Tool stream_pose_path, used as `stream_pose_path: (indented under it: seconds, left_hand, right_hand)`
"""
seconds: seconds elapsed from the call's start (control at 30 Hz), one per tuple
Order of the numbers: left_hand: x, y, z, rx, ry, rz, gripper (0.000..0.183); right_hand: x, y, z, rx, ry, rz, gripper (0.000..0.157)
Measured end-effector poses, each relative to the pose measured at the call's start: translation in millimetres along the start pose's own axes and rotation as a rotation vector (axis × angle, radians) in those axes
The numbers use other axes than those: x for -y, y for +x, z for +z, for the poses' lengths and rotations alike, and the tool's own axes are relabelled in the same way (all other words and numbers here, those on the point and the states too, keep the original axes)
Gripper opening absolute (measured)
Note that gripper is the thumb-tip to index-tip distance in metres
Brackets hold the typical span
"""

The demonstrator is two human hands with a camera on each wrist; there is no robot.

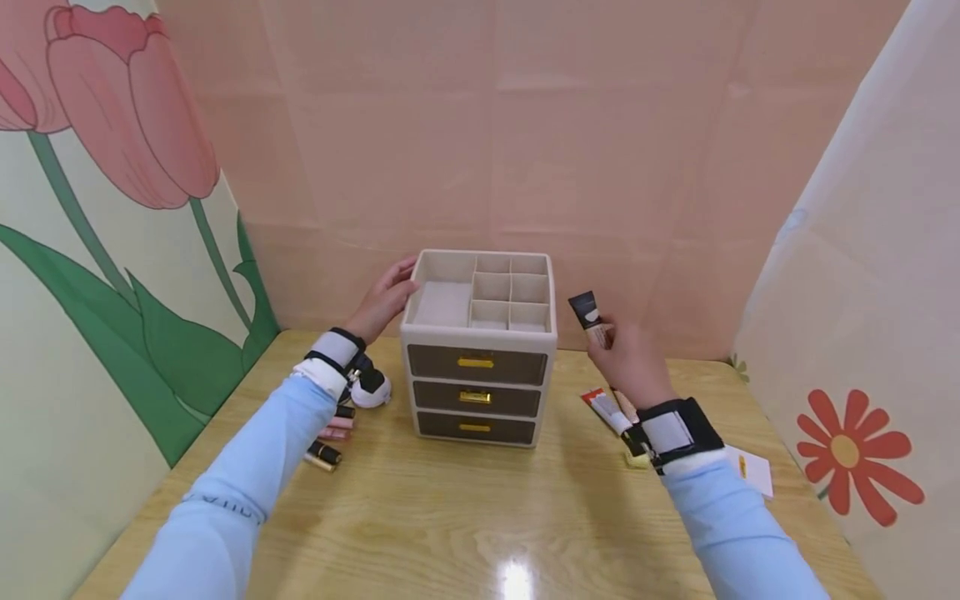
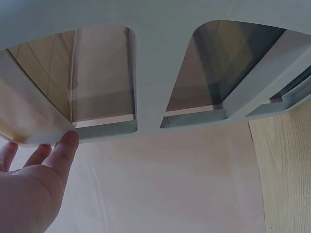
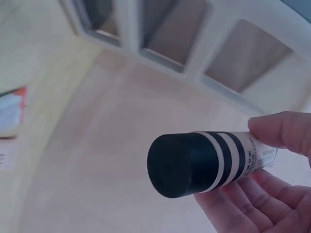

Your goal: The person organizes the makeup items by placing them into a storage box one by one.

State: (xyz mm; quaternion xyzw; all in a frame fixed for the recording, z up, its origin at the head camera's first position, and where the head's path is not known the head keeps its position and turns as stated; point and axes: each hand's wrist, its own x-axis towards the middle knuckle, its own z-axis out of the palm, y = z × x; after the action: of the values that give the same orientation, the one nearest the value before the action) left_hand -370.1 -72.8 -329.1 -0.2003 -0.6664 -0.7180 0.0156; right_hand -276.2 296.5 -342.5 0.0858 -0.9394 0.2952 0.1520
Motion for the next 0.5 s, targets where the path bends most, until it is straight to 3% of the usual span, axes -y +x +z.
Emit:
stream_pose_path:
  seconds: [0.5]
  left_hand:
    - [4.3,1.8,2.4,0.007,0.037,0.028,0.050]
  right_hand:
    - [50.2,31.7,-46.7,-0.109,0.064,-0.092,0.044]
